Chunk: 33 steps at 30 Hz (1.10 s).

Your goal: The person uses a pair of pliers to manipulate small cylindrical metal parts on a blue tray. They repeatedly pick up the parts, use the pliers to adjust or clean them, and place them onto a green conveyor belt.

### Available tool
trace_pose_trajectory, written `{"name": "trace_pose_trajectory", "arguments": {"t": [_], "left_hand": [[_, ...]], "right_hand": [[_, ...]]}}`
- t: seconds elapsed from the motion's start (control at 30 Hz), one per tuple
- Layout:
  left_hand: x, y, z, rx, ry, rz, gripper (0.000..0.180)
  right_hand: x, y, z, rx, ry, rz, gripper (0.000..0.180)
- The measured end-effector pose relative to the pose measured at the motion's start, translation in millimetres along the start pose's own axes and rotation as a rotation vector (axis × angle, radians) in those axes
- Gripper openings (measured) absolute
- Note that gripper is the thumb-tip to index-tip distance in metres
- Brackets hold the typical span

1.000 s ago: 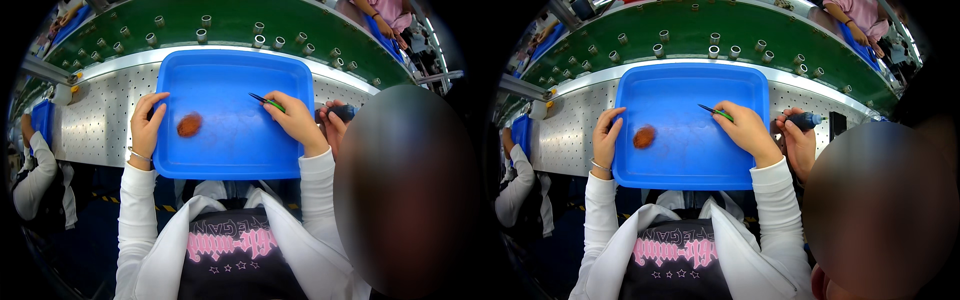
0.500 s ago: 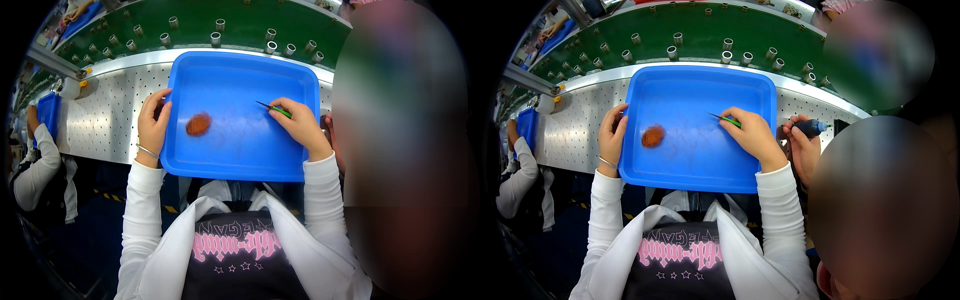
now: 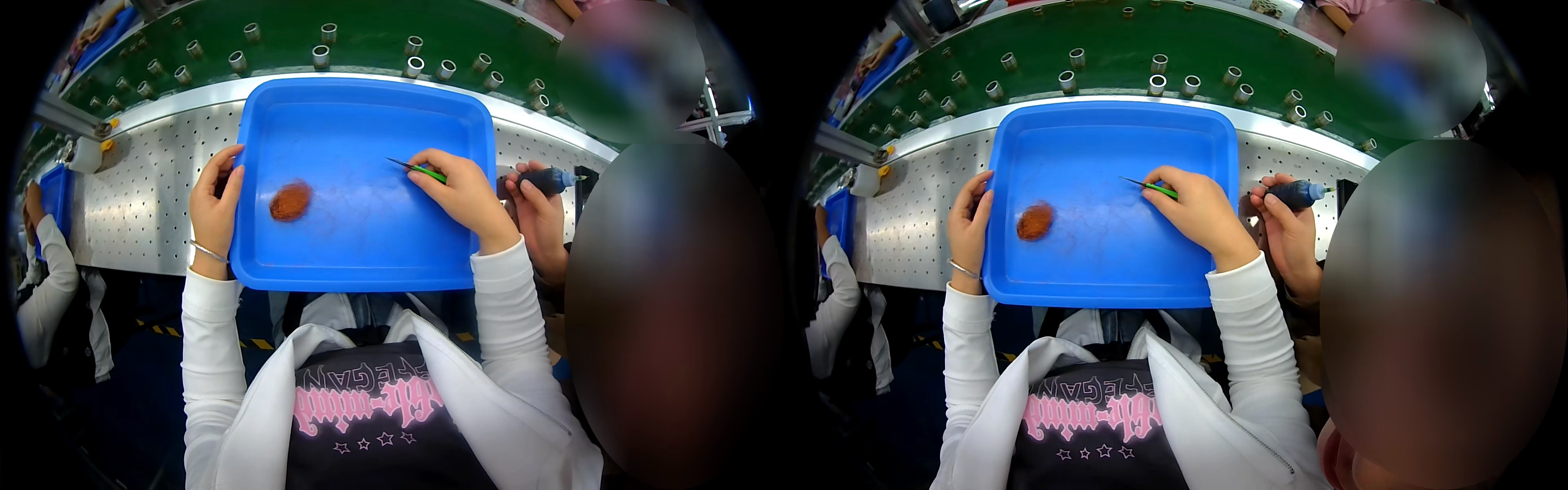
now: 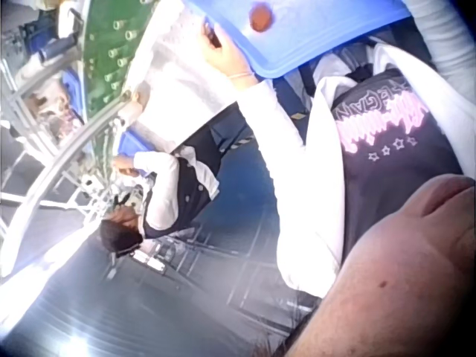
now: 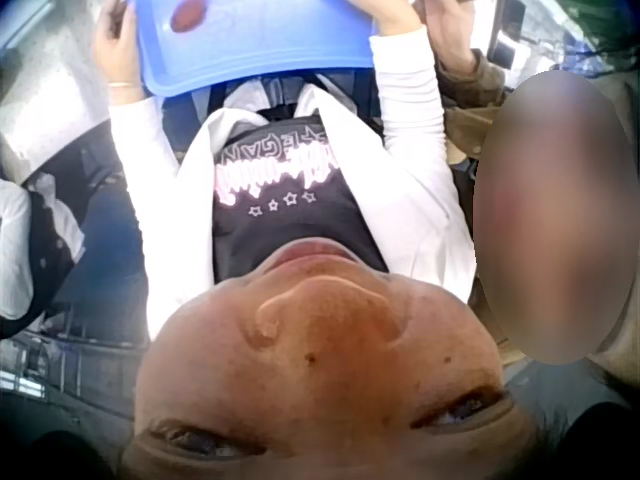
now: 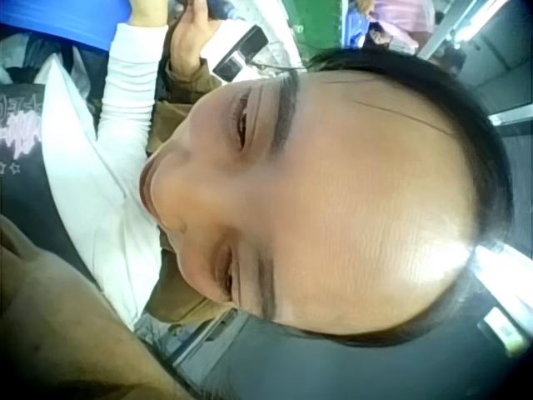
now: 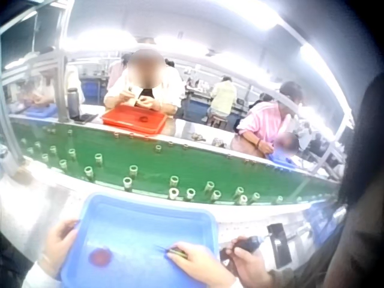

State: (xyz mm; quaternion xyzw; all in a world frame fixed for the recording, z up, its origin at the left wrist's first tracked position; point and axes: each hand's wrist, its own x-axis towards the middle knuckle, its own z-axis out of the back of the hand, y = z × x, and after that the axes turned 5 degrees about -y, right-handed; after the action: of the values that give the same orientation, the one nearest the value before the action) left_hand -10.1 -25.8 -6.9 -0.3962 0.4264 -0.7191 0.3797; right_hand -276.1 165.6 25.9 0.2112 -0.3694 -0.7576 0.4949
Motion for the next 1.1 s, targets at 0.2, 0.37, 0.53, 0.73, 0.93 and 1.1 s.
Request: {"name": "trace_pose_trajectory", "arguments": {"t": [0.2,0.37,0.53,0.73,0.93,1.1], "left_hand": [[-0.1,1.8,0.6,-0.023,0.008,-0.004,0.026],[6.0,-8.7,15.8,0.051,0.093,0.001,0.032],[31.3,-48.1,20.4,0.268,0.230,-0.191,0.034],[57.0,-86.8,-41.3,0.406,0.429,-0.411,0.026],[82.1,-96.1,-104.4,0.447,0.550,-0.620,0.026],[92.3,-108.0,-141.9,0.434,0.576,-0.672,0.024]], "right_hand": [[-0.6,3.6,1.4,-0.025,0.016,-0.002,0.017],[-6.5,4.4,2.9,0.006,0.076,-0.030,0.014],[-15.7,8.6,7.5,-0.015,-0.036,0.009,0.015],[-13.4,12.1,17.6,-0.066,-0.078,-0.065,0.015],[-15.6,6.4,18.1,-0.039,-0.133,0.061,0.014],[-17.5,4.1,21.2,-0.080,-0.245,0.142,0.012]]}}
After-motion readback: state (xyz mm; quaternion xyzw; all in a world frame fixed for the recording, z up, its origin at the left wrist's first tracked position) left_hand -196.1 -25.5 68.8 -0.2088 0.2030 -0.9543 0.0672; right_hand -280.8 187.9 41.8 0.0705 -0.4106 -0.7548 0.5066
